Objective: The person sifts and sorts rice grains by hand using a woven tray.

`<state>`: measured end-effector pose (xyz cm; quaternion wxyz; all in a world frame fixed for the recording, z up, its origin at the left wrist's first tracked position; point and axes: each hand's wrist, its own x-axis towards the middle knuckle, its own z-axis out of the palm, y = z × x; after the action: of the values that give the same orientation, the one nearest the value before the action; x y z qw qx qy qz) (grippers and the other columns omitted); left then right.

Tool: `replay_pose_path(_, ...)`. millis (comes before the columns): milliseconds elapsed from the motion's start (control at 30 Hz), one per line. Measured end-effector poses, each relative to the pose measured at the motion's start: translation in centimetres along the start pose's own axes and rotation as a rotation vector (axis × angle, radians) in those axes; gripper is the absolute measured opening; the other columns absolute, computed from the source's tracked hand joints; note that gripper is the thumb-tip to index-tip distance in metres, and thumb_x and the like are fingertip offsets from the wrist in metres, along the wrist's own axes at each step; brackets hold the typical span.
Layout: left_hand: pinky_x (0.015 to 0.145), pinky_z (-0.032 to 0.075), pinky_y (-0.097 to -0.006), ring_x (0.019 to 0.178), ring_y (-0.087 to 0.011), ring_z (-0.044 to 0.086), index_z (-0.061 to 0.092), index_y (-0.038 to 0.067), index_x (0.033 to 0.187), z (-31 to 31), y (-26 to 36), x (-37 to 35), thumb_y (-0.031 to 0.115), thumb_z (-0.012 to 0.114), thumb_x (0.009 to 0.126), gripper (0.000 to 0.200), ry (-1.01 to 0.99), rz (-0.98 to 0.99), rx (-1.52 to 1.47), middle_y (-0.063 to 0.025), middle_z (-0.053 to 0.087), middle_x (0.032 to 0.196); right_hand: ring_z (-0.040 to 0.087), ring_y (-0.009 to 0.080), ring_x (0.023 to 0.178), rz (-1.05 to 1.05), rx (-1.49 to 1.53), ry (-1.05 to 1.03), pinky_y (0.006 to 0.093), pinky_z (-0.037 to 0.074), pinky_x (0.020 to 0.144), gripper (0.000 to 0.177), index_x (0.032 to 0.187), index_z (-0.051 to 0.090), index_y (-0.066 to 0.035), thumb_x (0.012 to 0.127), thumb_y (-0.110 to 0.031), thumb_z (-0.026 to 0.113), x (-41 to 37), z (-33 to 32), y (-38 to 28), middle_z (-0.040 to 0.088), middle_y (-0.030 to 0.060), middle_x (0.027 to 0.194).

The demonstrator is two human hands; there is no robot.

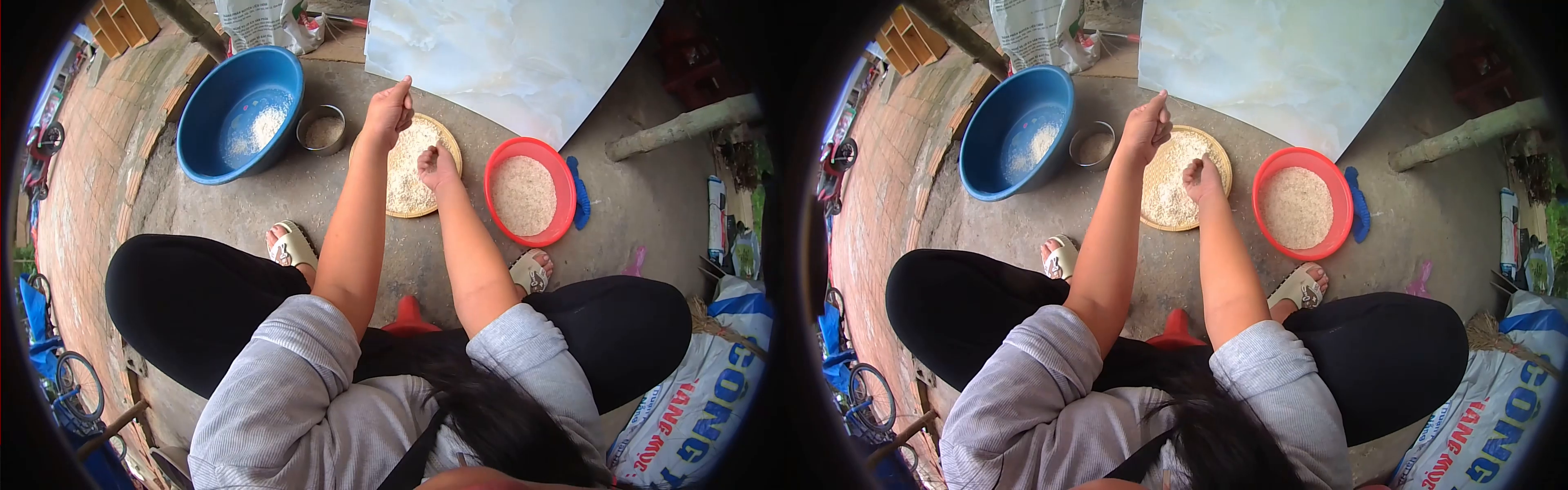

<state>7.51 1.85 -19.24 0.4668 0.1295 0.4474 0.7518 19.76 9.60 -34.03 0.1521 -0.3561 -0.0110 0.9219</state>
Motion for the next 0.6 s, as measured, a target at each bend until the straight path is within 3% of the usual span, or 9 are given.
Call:
replay_pose_path(67,0.035,0.021,-0.0228,0.035,-0.0083,0.03,0.052,0.009,0.056,-2.0,-0.4,0.0,0.035,0.056,0.09,0.043,0.143,-0.014,0.387,0.0007,0.04,0.044,0.033,0.0101,0.041,-0.157,-0.123,0.166,0.024,0.025,0.037,0.038,0.067,0.039,-0.013,0.095,-0.039,0.044,-0.9,-0.2,-0.7,0.035,-0.0019,0.052)
replay_pose_path(100,0.045,0.039,-0.0257,0.049,-0.0152,0.052,0.063,0.005,0.074,-4.2,-1.2,0.6,0.037,0.061,0.085,0.034,0.088,-0.067,0.64,-0.0068,0.055,0.057,0.033,0.0101,0.041,-0.156,-0.124,0.171,0.024,0.025,0.037,0.038,0.067,0.039,-0.013,0.095,-0.039,0.044,-0.8,-0.8,-1.2,0.035,-0.0019,0.052)
replay_pose_path(133,0.045,0.039,-0.0257,0.049,-0.0152,0.052,0.063,0.005,0.074,-5.0,-2.5,0.0,0.037,0.061,0.085,0.034,0.088,-0.071,0.637,-0.0068,0.055,0.057,0.031,0.0101,0.04,-0.188,-0.145,0.225,0.0242,0.023,0.036,0.039,0.067,0.038,-0.013,0.095,-0.04,0.043,-0.5,-1.5,-1.7,0.034,-0.0023,0.051)
replay_pose_path(200,0.073,0.049,-0.0332,0.084,-0.0224,0.063,0.067,0.011,0.097,-6.4,-5.1,-1.6,0.037,0.069,0.076,0.034,0.306,0.174,1.866,-0.0094,0.066,0.089,0.029,0.0101,0.038,-0.221,-0.168,0.28,0.0244,0.022,0.035,0.039,0.067,0.037,-0.014,0.095,-0.041,0.042,-0.3,-2.4,-2.6,0.032,-0.0027,0.051)
replay_pose_path(267,0.092,0.044,-0.037,0.108,-0.0283,0.055,0.064,0.015,0.109,-7.9,-6.3,-1.1,0.034,0.073,0.07,0.044,0.186,-0.009,1.609,-0.0112,0.06,0.114,0.028,0.0104,0.037,-0.252,-0.156,0.335,0.0244,0.021,0.035,0.039,0.069,0.038,-0.013,0.096,-0.042,0.04,-0.5,-2.5,-3.1,0.032,-0.0024,0.05)
replay_pose_path(333,0.091,0.044,-0.037,0.108,-0.0296,0.053,0.062,0.013,0.109,-8.8,-10.1,-1.7,0.027,0.069,0.075,0.037,0.293,0.296,1.377,-0.0129,0.058,0.115,0.028,0.0105,0.038,-0.25,-0.171,0.341,0.0244,0.021,0.035,0.04,0.069,0.038,-0.013,0.096,-0.043,0.038,-0.6,-2.4,-3.9,0.031,-0.0019,0.05)
replay_pose_path(433,0.095,0.041,-0.0397,0.112,-0.031,0.048,0.058,0.013,0.115,-7.8,-13.4,-6.1,0.032,0.065,0.079,0.042,0.312,0.308,1.528,-0.012,0.054,0.12,0.028,0.0109,0.039,-0.263,-0.172,0.315,0.025,0.02,0.035,0.04,0.07,0.038,-0.013,0.097,-0.042,0.037,-0.6,-2.7,-5.4,0.031,-0.0013,0.05)
replay_pose_path(500,0.096,0.037,-0.0407,0.115,-0.0316,0.044,0.054,0.013,0.119,-8.6,-16.0,-8.5,0.037,0.064,0.079,0.048,0.404,0.487,1.681,-0.0112,0.052,0.121,0.029,0.011,0.039,-0.244,-0.188,0.308,0.0251,0.021,0.035,0.039,0.07,0.038,-0.013,0.097,-0.042,0.037,-0.5,-2.8,-5.9,0.031,-0.0013,0.05)
replay_pose_path(600,0.099,0.035,-0.0424,0.116,-0.0317,0.042,0.049,0.014,0.125,-8.0,-16.2,-11.0,0.041,0.061,0.081,0.053,0.298,0.351,1.755,-0.0098,0.048,0.126,0.029,0.0112,0.039,-0.232,-0.216,0.323,0.0253,0.022,0.035,0.039,0.07,0.038,-0.013,0.097,-0.041,0.037,-0.3,-2.4,-5.4,0.032,-0.0013,0.051)
